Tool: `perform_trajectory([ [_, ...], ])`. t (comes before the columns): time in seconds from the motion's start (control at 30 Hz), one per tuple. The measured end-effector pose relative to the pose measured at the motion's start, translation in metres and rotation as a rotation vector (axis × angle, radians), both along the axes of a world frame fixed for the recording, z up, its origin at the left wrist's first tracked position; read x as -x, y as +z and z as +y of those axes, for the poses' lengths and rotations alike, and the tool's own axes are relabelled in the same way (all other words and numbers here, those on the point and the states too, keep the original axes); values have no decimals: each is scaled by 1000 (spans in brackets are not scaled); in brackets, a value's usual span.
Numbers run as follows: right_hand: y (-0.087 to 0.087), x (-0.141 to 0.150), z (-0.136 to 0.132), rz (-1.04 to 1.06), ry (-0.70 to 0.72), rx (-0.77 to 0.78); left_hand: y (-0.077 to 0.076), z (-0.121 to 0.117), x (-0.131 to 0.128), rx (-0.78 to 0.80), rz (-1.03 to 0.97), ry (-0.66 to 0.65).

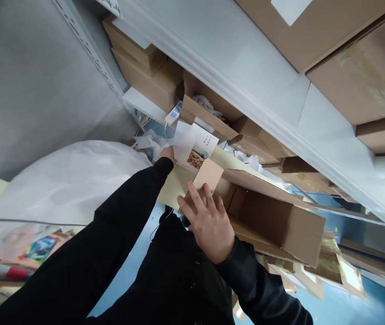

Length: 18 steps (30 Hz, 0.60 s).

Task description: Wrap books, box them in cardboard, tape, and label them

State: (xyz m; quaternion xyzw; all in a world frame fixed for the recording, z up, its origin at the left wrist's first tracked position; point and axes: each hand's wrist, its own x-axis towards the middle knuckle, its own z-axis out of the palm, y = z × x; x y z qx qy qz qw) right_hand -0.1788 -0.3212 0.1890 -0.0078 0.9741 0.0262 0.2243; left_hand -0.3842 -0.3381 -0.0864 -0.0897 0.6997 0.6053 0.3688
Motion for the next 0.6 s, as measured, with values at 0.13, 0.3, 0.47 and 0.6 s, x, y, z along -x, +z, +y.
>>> perform_trajectory([
  [0.13, -1, 0, -1, -6, 3, 0, 7, 9, -25, 233, 387, -382],
  [0.3, -3, -1, -4, -5, -1, 6, 16, 33, -45, 529, 567, -590],
  [0.47, -4, -1, -7, 27, -25, 4, 15, 41, -31, 620, 370, -302],
  [0.6, -7, -2, -5, 36, -41, -8, 4, 39, -12, 419, 250, -279],
])
